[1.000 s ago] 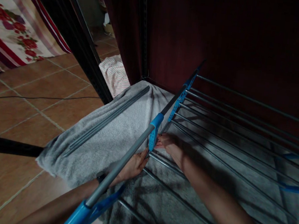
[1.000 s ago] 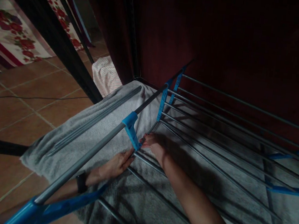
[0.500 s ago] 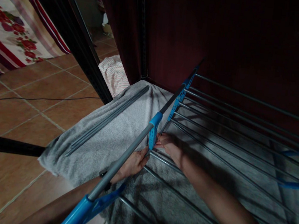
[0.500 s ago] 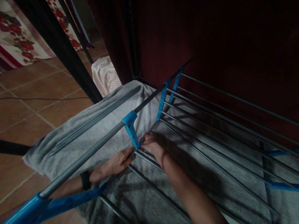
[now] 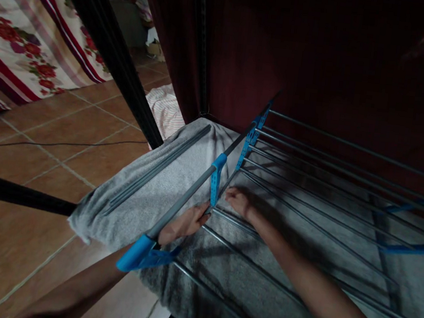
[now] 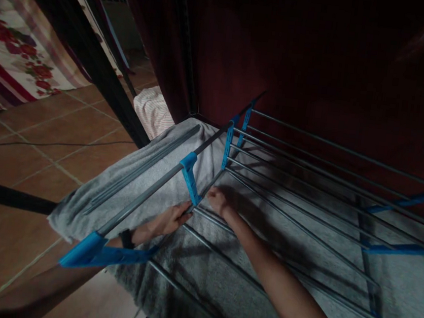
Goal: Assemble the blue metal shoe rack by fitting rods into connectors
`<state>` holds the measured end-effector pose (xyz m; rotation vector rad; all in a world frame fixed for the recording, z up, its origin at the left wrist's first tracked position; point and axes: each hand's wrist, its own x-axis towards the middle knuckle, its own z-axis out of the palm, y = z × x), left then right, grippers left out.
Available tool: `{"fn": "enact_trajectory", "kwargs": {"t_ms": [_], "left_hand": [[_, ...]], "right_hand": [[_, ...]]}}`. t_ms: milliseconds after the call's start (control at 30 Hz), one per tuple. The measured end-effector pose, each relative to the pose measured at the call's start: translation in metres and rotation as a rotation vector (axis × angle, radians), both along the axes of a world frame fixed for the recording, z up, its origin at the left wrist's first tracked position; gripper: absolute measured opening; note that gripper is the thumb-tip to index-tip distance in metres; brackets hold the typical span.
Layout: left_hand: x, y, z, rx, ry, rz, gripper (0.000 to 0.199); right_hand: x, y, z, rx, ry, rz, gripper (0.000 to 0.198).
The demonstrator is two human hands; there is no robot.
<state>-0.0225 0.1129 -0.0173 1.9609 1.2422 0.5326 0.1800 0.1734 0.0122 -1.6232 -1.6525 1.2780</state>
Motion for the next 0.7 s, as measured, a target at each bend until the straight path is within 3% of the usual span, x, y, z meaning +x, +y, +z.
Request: {"fn": "enact_trajectory", "kwargs": {"t_ms": [133,200,300,433,700], "left_hand": [[0.000,0.001,0.000,0.010,0.201,-0.004,0.030],[0.000,0.002,0.000,0.017,0.253,-0.010,0.030],[-0.001,0.003,-0.001,0.034,0.289,-0.027,0.034],[-0.004,0.005,-0.004,0.045,0.314,-0.057,0.039],[-0.007,0.009,-0.006,0.044,0.281,-0.087,0.037]], "right_hand": [[0.020,-0.076,0.021,0.200,-0.135,0.100,0.015],[0.023,-0.118,0.018,0.387,-0.411,0.317,0.024],[0.021,-0.159,-0.001,0.492,-0.733,0.410,0.025],[0.018,-0.169,-0.020,0.475,-0.946,0.386,0.031],[0.025,-0.163,-0.010,0.475,-1.011,0.330,0.035]]}}
